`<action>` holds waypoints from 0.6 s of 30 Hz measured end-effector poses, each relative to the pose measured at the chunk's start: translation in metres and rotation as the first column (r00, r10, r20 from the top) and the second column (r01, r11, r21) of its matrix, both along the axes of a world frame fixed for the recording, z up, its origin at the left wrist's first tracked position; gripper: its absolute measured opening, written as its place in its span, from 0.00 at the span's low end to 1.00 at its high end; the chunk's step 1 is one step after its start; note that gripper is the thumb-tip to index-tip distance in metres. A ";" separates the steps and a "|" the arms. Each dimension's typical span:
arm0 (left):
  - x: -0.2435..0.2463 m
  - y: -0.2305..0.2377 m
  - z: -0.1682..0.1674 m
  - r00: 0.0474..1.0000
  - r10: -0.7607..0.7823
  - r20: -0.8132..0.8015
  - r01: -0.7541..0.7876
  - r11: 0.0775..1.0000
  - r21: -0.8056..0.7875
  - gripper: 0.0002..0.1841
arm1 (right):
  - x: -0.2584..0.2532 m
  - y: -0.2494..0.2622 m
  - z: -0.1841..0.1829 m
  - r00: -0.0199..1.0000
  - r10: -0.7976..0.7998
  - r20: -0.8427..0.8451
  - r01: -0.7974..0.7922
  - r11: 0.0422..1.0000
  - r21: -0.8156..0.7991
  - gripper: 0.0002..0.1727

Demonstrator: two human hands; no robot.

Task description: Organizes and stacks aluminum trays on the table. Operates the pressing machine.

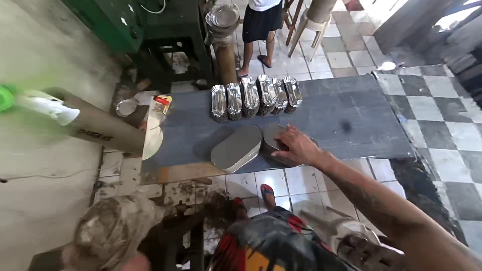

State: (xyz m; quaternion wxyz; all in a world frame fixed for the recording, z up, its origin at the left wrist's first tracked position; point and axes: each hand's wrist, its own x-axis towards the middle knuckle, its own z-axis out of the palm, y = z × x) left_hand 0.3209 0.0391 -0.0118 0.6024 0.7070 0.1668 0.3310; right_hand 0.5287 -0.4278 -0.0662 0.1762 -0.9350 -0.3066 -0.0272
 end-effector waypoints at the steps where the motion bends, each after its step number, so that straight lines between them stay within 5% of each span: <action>1: -0.006 -0.047 -0.004 0.994 0.101 -0.037 -0.096 0.989 0.110 0.26 | -0.004 -0.003 -0.006 0.999 0.005 -0.033 -0.003 0.999 0.041 0.31; 2: -0.012 -0.088 -0.013 0.987 0.131 -0.096 -0.102 0.959 0.263 0.22 | -0.007 -0.005 -0.006 0.997 0.013 -0.073 -0.005 0.995 0.104 0.27; 4: 0.001 -0.148 -0.028 0.968 -0.106 -0.229 0.200 0.874 0.442 0.19 | -0.001 -0.011 0.003 0.982 0.046 -0.181 -0.002 0.972 0.234 0.26; 7: 0.093 -0.189 -0.008 0.775 -0.416 -0.476 0.630 0.568 0.529 0.21 | 0.006 -0.021 0.006 0.957 0.093 -0.275 -0.013 0.960 0.281 0.28; 9: 0.171 -0.204 0.013 0.501 -0.378 -0.779 0.852 0.373 0.367 0.28 | 0.009 -0.022 0.005 0.953 0.101 -0.285 -0.017 0.959 0.283 0.28; 11: 0.226 -0.210 -0.003 0.316 -0.371 -0.873 0.943 0.220 0.248 0.25 | 0.009 -0.021 0.006 0.950 0.098 -0.295 -0.012 0.960 0.281 0.28; 15: 0.266 -0.187 -0.028 -0.066 -0.603 -0.795 0.996 0.012 -0.092 0.25 | 0.008 -0.023 0.003 0.962 0.076 -0.261 0.025 0.931 0.364 0.21; 18: 0.277 -0.177 -0.028 -0.222 -0.694 -0.685 0.965 -0.058 -0.254 0.29 | -0.001 -0.019 -0.001 0.975 0.037 -0.219 0.066 0.893 0.445 0.15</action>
